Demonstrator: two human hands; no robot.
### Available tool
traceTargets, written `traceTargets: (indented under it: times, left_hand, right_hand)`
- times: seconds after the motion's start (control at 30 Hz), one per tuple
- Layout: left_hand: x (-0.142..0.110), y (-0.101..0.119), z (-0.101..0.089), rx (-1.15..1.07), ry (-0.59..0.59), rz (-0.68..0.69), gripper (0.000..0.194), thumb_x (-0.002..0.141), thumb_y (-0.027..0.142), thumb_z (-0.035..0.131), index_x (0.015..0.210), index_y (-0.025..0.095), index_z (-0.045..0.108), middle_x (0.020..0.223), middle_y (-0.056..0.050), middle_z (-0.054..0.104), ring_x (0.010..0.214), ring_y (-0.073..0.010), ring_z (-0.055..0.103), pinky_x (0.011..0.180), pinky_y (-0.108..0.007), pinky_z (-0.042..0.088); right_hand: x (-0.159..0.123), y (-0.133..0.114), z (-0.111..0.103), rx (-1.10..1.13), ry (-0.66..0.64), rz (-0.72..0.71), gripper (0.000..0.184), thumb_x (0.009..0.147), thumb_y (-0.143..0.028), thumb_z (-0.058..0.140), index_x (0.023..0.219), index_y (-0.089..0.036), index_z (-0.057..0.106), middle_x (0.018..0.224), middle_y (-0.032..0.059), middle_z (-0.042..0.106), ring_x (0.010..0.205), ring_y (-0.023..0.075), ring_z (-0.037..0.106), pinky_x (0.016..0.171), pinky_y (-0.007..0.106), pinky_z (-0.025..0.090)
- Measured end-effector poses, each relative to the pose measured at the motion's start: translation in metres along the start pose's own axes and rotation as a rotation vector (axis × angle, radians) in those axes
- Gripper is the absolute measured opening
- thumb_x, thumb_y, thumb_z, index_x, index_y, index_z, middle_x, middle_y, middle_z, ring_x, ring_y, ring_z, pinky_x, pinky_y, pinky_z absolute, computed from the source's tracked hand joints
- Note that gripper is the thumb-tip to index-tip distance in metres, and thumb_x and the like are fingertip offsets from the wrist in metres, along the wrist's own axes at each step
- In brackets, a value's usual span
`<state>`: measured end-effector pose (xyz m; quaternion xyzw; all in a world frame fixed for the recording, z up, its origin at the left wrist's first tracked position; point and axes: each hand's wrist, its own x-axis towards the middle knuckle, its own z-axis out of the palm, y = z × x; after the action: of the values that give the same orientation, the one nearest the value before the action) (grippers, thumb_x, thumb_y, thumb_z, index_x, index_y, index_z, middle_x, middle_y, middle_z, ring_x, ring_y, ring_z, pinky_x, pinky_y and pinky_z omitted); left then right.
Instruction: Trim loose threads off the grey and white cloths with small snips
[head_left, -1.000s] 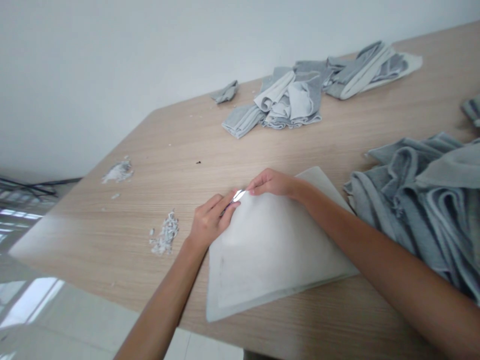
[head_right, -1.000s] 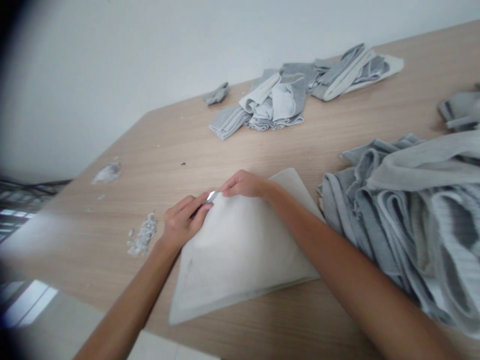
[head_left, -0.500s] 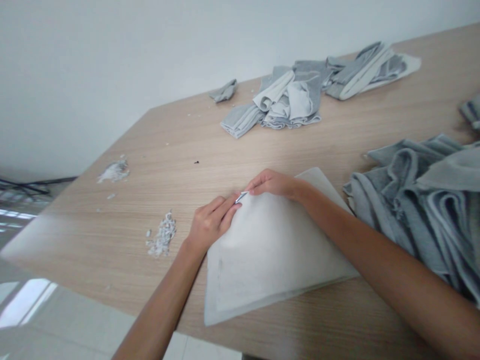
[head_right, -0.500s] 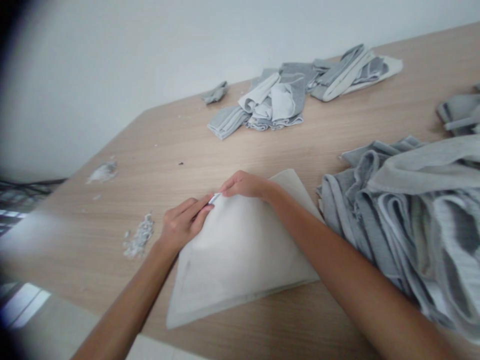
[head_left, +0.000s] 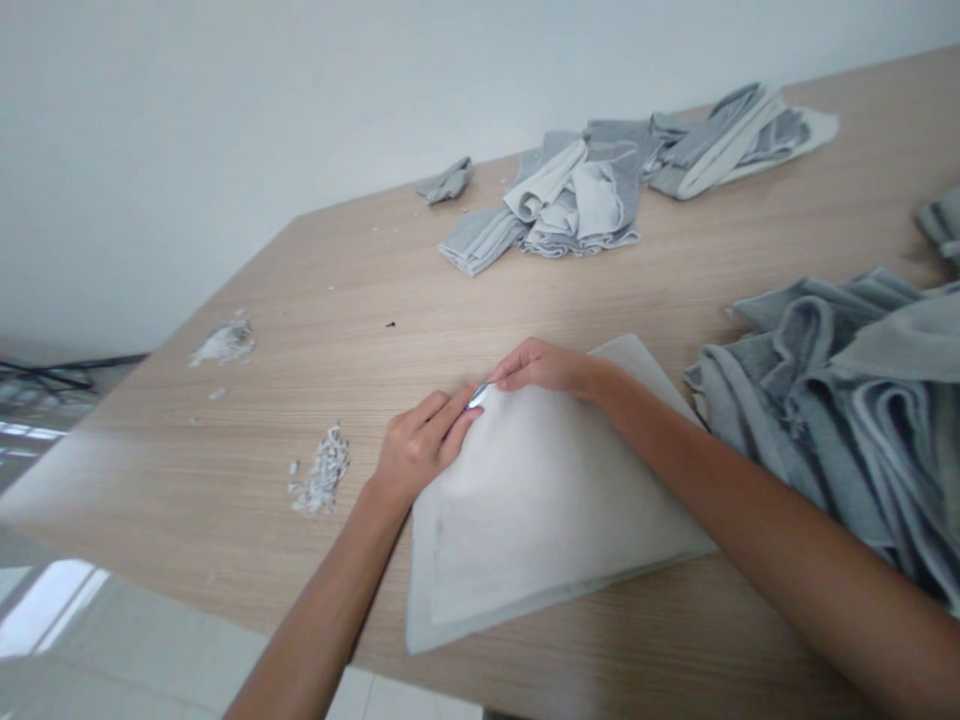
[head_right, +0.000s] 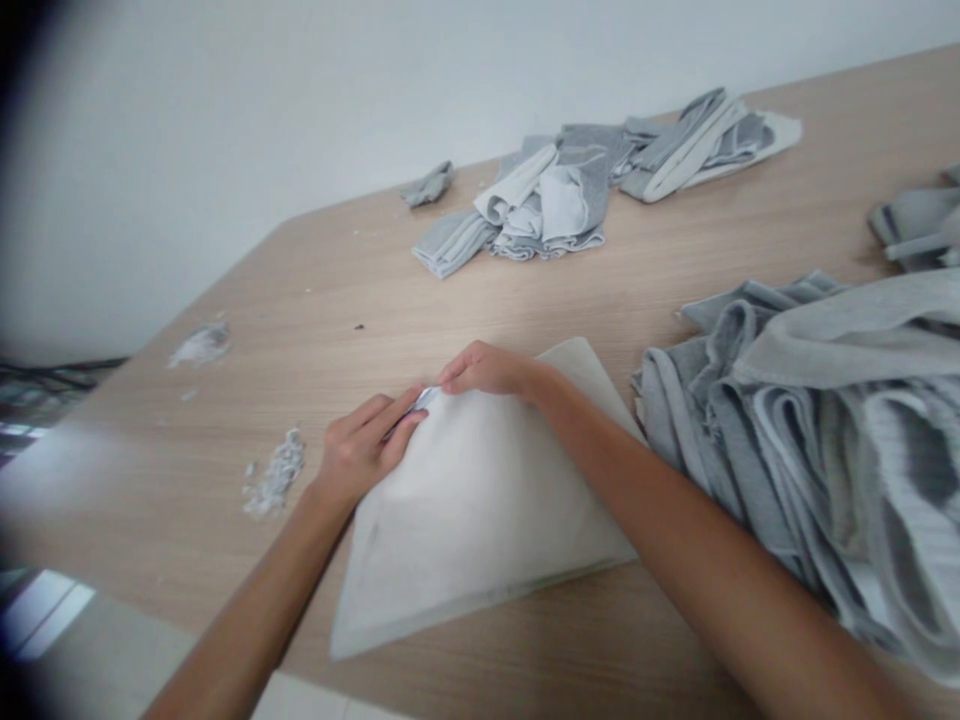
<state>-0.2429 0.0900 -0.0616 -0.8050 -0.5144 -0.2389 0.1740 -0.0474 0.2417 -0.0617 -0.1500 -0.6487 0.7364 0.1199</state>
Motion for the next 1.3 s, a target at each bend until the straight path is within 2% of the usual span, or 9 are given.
traceTargets:
  times: [0.3, 0.47, 0.6, 0.77, 1.0, 1.3]
  left_hand:
    - [-0.0017, 0.0003, 0.0018, 0.080, 0.058, 0.038, 0.043, 0.091, 0.024, 0.065, 0.133, 0.020, 0.057, 0.083, -0.003, 0.070, 0.063, -0.0123, 0.063, 0.059, -0.023, 0.047]
    - [-0.0019, -0.0003, 0.0026, 0.078, 0.034, 0.058, 0.042, 0.093, 0.023, 0.063, 0.134, 0.020, 0.057, 0.084, -0.003, 0.071, 0.063, -0.0119, 0.064, 0.059, -0.023, 0.048]
    - [-0.0002, 0.0007, 0.0021, 0.041, -0.003, 0.019, 0.036, 0.094, 0.024, 0.060, 0.130, 0.020, 0.060, 0.087, -0.004, 0.072, 0.068, -0.0125, 0.066, 0.062, -0.023, 0.049]
    - [0.0007, 0.0010, 0.0019, 0.029, -0.006, -0.025, 0.038, 0.094, 0.026, 0.061, 0.131, 0.019, 0.059, 0.086, -0.005, 0.070, 0.069, -0.0135, 0.065, 0.062, -0.023, 0.049]
    - [-0.0004, 0.0006, 0.0019, 0.040, 0.018, 0.026, 0.042, 0.094, 0.022, 0.061, 0.135, 0.020, 0.056, 0.082, -0.003, 0.068, 0.066, -0.0126, 0.063, 0.060, -0.023, 0.049]
    - [-0.0020, 0.0003, 0.0034, 0.103, 0.053, 0.061, 0.044, 0.091, 0.022, 0.065, 0.135, 0.020, 0.056, 0.082, -0.002, 0.070, 0.062, -0.0115, 0.064, 0.058, -0.023, 0.047]
  right_hand:
    - [0.0024, 0.0023, -0.0008, -0.007, 0.031, 0.001, 0.020, 0.068, -0.026, 0.072, 0.080, -0.010, 0.076, 0.075, 0.0035, 0.072, 0.068, 0.0128, 0.058, 0.069, 0.026, 0.043]
    - [0.0038, 0.0048, -0.0020, 0.013, 0.015, -0.004, 0.025, 0.068, -0.024, 0.072, 0.087, -0.009, 0.077, 0.082, 0.0061, 0.075, 0.073, 0.0143, 0.061, 0.075, 0.027, 0.045]
    - [0.0046, 0.0061, -0.0029, 0.008, 0.009, -0.017, 0.024, 0.068, -0.025, 0.072, 0.087, -0.011, 0.078, 0.083, 0.0051, 0.075, 0.075, 0.0147, 0.062, 0.076, 0.027, 0.045]
    - [0.0035, 0.0038, -0.0017, 0.023, 0.013, 0.002, 0.019, 0.069, -0.022, 0.072, 0.083, -0.011, 0.076, 0.078, 0.0034, 0.073, 0.070, 0.0126, 0.060, 0.072, 0.026, 0.044]
    - [0.0006, 0.0027, -0.0007, 0.003, 0.012, 0.014, 0.020, 0.072, -0.021, 0.068, 0.086, -0.009, 0.076, 0.079, 0.0036, 0.073, 0.073, 0.0133, 0.059, 0.072, 0.025, 0.044]
    - [0.0015, 0.0010, -0.0004, 0.023, 0.009, 0.026, 0.020, 0.069, -0.024, 0.071, 0.082, -0.010, 0.075, 0.077, 0.0039, 0.073, 0.070, 0.0134, 0.059, 0.070, 0.026, 0.045]
